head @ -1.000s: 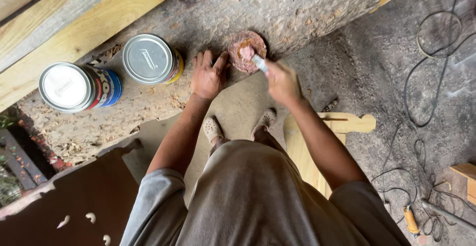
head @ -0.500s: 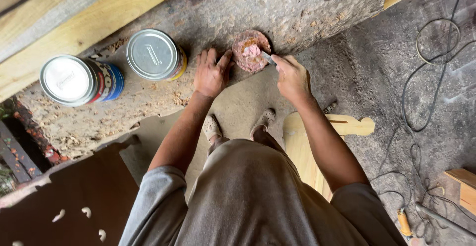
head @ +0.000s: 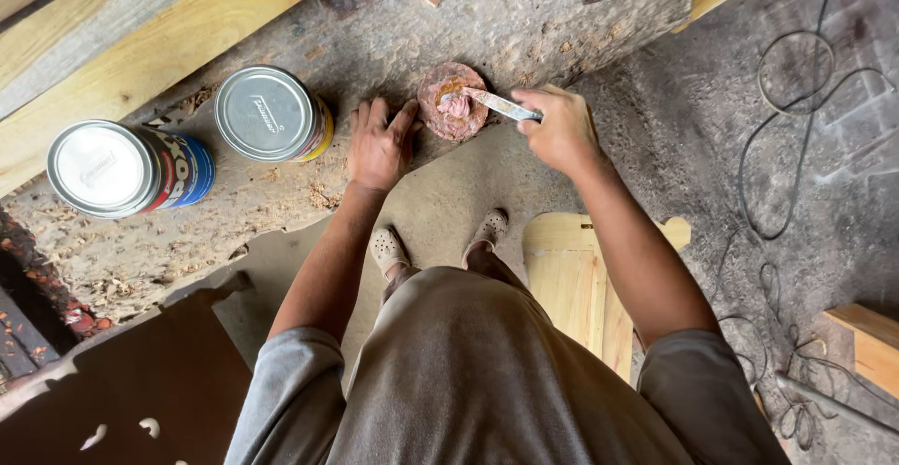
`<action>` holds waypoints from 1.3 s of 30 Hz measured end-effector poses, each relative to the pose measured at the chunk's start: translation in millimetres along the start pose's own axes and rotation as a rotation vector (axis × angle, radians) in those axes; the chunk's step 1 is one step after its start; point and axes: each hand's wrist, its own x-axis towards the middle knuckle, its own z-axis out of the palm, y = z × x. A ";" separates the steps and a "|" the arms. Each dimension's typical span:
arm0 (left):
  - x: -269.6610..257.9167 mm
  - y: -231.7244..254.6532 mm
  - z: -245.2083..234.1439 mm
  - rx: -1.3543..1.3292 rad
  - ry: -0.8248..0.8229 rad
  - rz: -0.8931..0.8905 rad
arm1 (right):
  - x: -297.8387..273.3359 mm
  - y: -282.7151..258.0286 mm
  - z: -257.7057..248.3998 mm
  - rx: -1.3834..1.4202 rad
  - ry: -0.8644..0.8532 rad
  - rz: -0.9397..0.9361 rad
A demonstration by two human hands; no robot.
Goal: The person hammers nails into a wooden piece, then retrieves two cans of wood filler. They open the cans and use a putty knife to scoop white and pink filler onto a wooden block, mixing the substances together.
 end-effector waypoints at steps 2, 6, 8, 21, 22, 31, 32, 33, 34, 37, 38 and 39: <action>-0.7 -1.1 1.3 0.008 0.029 0.013 | -13.6 1.3 13.9 -0.005 0.011 0.117; -1.2 -3.6 5.5 0.014 0.049 0.016 | -35.9 -7.0 33.6 -0.287 -0.011 -0.020; -0.8 -4.4 5.4 -0.026 0.026 0.001 | -32.9 -13.1 26.2 -0.453 0.002 -0.061; 5.8 -1.4 8.6 -0.125 -0.002 0.104 | -179.9 -22.0 55.3 0.257 0.282 0.673; 5.9 0.5 10.8 -0.110 0.012 0.127 | -197.7 -23.0 70.8 0.312 0.223 0.865; 13.6 18.8 16.4 -0.131 0.012 0.059 | -258.3 5.8 128.8 0.826 0.365 0.859; 13.4 21.3 15.2 -0.105 0.026 0.055 | -250.9 10.8 127.1 0.759 0.331 0.802; 13.6 23.3 14.2 -0.077 0.039 0.052 | -243.2 15.2 124.1 0.692 0.299 0.743; 12.3 24.6 12.9 -0.047 0.041 0.067 | -237.6 18.8 119.9 0.629 0.264 0.687; 8.5 31.2 13.9 0.015 0.030 0.083 | -217.2 39.2 101.5 0.576 0.195 0.523; 6.8 34.6 15.7 0.022 0.024 0.065 | -210.3 47.1 96.2 0.611 0.162 0.497; 5.2 37.3 17.9 0.029 0.019 0.046 | -204.3 55.8 90.2 0.646 0.129 0.472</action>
